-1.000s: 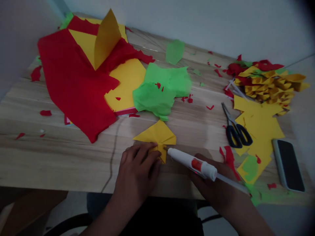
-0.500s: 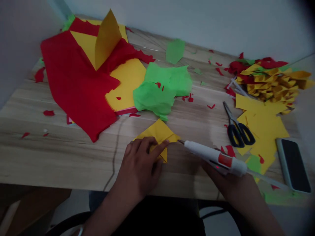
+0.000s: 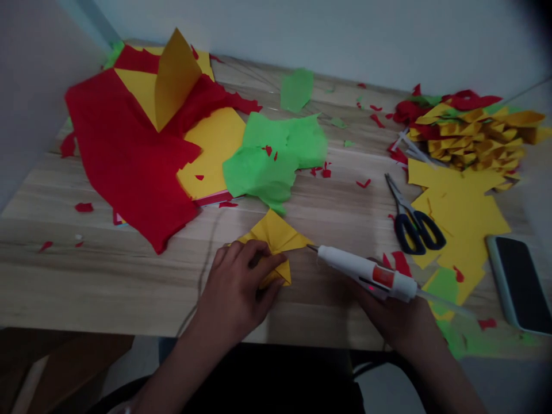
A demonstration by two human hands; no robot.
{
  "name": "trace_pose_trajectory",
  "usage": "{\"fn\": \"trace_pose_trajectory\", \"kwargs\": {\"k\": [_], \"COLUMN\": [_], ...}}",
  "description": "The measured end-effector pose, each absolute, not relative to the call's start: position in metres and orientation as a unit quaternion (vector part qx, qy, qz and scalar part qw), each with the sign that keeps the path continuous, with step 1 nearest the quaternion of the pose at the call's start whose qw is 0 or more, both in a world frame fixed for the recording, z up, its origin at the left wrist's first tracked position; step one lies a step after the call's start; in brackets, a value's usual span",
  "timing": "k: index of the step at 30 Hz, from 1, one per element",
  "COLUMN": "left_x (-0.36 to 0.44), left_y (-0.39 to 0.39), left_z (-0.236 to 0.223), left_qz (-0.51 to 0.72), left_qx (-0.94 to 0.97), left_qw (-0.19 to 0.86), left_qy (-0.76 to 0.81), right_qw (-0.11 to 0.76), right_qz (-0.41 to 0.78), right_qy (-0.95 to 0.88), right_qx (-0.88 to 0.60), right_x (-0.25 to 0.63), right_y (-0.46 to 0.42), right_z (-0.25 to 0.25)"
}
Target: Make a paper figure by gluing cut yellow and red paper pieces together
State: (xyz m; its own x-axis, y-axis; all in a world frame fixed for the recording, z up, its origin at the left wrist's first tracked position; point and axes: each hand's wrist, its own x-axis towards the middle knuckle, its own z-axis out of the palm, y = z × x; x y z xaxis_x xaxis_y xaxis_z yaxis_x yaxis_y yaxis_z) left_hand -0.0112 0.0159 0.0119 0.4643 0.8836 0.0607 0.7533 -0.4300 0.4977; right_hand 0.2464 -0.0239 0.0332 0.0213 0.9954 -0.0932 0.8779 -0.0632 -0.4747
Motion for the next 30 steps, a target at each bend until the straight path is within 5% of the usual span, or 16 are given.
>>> {"fn": "trace_pose_trajectory", "kwargs": {"k": [9, 30], "left_x": [-0.003, -0.012], "left_y": [-0.006, 0.002], "left_z": [0.012, 0.007], "left_qz": [0.095, 0.216], "left_qx": [0.847, 0.812], "left_qw": [0.081, 0.152], "left_qy": [0.517, 0.52], "right_qw": [0.202, 0.211], "right_qz": [0.215, 0.168], "right_qy": [-0.623, -0.655], "right_qx": [-0.725, -0.706], "right_x": [0.246, 0.244], "right_y": [-0.022, -0.036], "right_z": [0.048, 0.047]}}
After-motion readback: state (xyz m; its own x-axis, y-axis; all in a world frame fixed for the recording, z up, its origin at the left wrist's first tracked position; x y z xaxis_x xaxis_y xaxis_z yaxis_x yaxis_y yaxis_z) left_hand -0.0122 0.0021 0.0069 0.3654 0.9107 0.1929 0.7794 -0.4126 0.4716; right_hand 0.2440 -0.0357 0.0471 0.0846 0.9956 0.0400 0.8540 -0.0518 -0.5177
